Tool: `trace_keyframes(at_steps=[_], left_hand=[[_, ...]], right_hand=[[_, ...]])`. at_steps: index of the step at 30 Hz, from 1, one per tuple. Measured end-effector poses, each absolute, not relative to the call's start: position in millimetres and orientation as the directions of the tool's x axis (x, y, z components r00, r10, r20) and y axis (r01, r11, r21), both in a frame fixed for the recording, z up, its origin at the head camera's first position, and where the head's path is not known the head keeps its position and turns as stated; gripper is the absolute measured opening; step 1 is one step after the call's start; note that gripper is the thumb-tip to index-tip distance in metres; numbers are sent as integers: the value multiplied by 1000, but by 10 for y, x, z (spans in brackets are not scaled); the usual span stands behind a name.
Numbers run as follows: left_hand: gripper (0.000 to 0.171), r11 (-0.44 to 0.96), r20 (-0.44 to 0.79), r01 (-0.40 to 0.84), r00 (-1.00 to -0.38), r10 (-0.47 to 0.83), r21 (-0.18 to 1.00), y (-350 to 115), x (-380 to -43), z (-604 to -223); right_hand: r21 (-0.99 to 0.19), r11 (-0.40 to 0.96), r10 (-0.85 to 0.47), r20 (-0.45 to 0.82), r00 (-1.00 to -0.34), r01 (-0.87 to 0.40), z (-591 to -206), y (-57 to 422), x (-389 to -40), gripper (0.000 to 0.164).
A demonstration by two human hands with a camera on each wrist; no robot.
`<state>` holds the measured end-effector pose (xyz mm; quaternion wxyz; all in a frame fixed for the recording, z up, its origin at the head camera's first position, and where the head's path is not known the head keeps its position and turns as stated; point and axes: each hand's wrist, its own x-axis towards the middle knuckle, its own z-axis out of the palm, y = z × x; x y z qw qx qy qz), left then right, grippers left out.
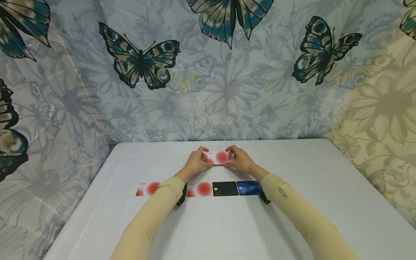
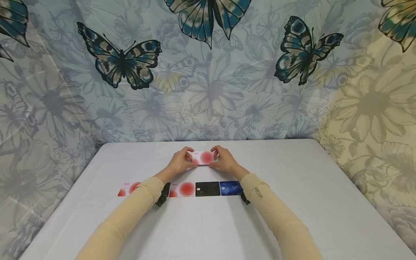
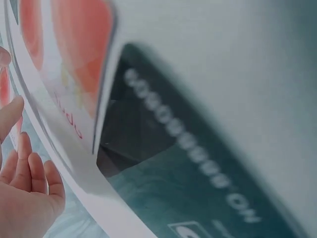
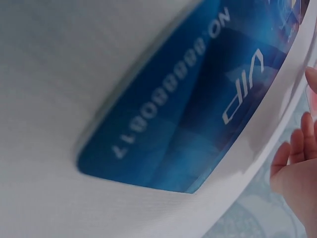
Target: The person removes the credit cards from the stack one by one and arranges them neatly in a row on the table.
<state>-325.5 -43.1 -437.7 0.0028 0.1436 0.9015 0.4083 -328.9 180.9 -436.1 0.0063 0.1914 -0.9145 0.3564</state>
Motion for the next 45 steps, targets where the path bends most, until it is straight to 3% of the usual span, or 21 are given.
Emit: trace_keyframes(at_steps=[21, 45], left_hand=[[55, 585, 176, 323, -939, 295, 744, -551, -2880, -4382], [53, 578, 217, 421, -895, 390, 699, -635, -2386, -4324]], right_hand=[[-639, 623, -399, 238, -885, -452, -4400, 1825, -2959, 53], [-641, 601, -425, 249, -870, -477, -4363, 1880, -2396, 52]])
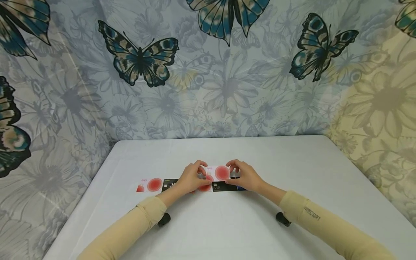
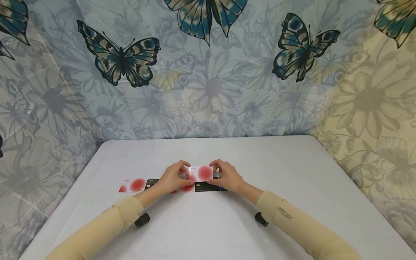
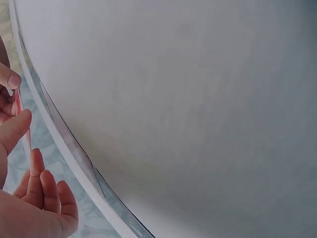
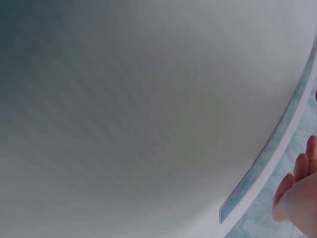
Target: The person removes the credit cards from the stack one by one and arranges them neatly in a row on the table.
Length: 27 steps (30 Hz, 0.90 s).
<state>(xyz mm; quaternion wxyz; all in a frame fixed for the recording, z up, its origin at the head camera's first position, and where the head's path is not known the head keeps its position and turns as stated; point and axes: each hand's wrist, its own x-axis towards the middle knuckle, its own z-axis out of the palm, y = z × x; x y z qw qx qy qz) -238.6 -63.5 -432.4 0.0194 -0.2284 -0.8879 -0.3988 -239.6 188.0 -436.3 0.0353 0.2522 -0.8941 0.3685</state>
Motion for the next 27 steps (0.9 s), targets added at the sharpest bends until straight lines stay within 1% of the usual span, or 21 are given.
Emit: trace_keyframes(at_steps=[4, 14, 27], left_hand=[[53, 586, 218, 428, -892, 396, 688, -649, -2314, -4309], [53, 561, 235, 456, -875, 422, 690, -664, -2179, -4322], [52, 600, 197, 448, -877, 438, 663, -546, -2086, -4288]], right_hand=[[-634, 603, -435, 248, -865, -485, -4365, 1889, -2336, 52], [-663, 593, -434, 216, -875, -457, -4335, 1909, -2213, 54], [-668, 571, -460, 222, -860, -478, -4362, 2068, -2127, 50]])
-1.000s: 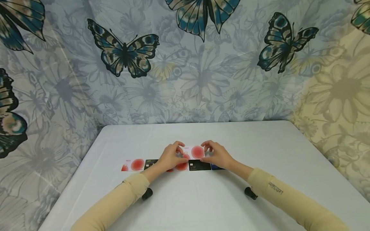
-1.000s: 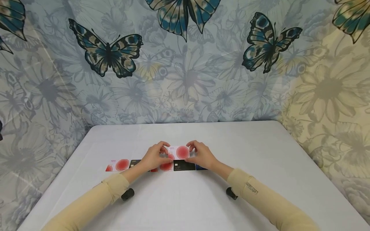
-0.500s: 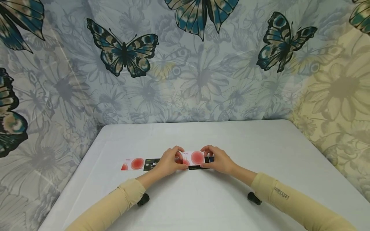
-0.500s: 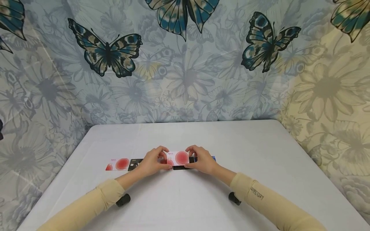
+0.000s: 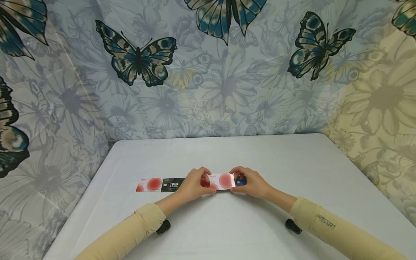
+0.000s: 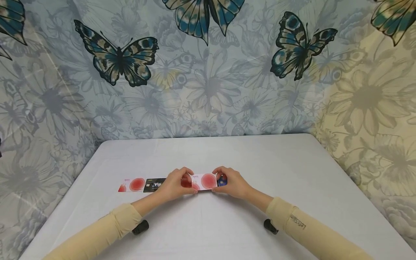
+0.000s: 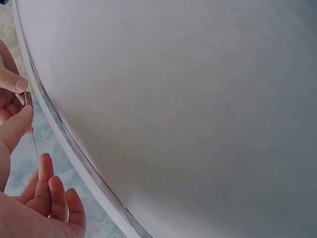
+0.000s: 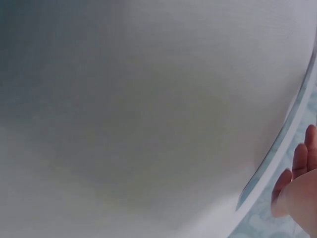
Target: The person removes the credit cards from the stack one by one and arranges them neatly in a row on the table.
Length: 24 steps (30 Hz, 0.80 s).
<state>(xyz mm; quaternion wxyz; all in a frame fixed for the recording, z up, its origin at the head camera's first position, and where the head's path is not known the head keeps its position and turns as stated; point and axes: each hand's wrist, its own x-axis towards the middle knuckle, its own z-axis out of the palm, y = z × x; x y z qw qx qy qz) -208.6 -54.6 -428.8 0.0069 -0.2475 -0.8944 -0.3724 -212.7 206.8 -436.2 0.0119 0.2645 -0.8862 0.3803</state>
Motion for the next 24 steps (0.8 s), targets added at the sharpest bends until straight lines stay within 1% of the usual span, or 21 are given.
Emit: trace_keyframes(at_steps=[9, 18, 24], left_hand=[[51, 630, 183, 472, -864, 468, 617, -343, -2067, -4283], [51, 660, 162, 477, -862, 481, 581, -40, -2102, -4268], [52, 677, 163, 496, -854, 495, 544, 156, -2131, -4278]], right_hand=[[-684, 588, -453, 164, -876, -432, -4357, 2311, -2043, 50], [-671, 605, -435, 172, -884, -429, -4379, 2595, -2031, 49], [-644, 646, -415, 154, -897, -410, -4388, 2780, -2011, 49]])
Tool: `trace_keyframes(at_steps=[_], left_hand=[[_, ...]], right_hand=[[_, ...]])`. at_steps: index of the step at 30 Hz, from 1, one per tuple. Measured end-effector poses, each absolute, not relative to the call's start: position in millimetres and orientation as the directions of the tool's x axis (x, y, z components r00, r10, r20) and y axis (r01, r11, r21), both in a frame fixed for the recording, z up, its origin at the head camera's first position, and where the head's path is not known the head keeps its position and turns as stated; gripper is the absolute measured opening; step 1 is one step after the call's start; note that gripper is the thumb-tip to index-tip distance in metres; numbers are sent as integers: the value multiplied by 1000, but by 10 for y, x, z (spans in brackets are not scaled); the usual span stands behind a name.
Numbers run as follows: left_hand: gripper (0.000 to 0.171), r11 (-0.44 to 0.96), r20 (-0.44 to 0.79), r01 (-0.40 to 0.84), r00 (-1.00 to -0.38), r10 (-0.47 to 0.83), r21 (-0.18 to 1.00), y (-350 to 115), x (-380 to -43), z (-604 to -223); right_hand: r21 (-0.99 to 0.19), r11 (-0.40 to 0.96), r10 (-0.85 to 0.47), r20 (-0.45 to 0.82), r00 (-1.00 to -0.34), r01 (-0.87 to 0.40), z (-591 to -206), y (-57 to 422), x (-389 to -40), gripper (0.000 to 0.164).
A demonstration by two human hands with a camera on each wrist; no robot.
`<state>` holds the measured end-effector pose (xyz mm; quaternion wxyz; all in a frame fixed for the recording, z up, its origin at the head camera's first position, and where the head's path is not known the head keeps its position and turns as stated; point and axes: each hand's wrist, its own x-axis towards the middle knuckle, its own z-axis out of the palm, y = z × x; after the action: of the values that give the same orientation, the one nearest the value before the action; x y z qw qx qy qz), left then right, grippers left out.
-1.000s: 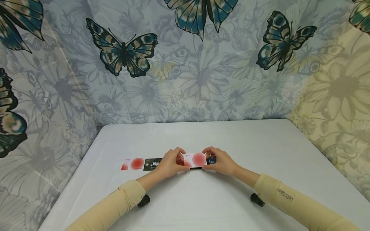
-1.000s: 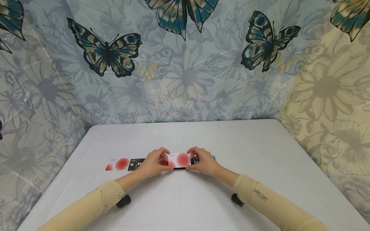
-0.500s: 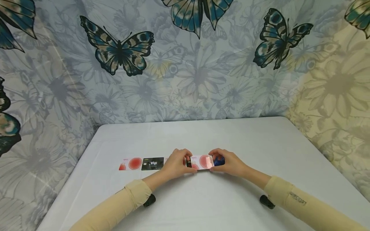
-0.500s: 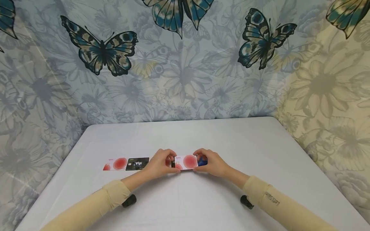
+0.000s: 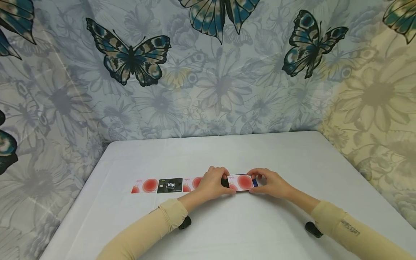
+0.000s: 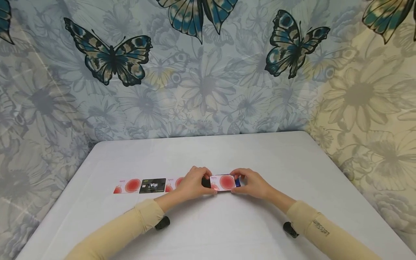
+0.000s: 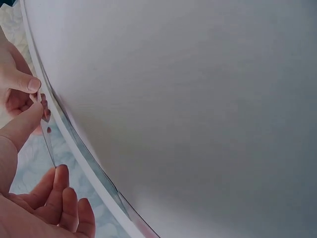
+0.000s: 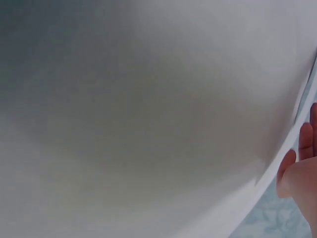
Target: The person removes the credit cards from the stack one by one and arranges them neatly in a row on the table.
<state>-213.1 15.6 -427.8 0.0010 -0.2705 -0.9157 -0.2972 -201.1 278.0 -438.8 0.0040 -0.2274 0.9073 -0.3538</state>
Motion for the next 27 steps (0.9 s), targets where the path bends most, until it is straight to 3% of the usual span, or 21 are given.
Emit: trace_keyframes(at_steps=[27], left_hand=[[53, 768, 136, 528, -845, 518, 362, 1009, -2199, -4270]], right_hand=[[-590, 701, -423, 107, -900, -400, -4338, 3602, -2027, 51]])
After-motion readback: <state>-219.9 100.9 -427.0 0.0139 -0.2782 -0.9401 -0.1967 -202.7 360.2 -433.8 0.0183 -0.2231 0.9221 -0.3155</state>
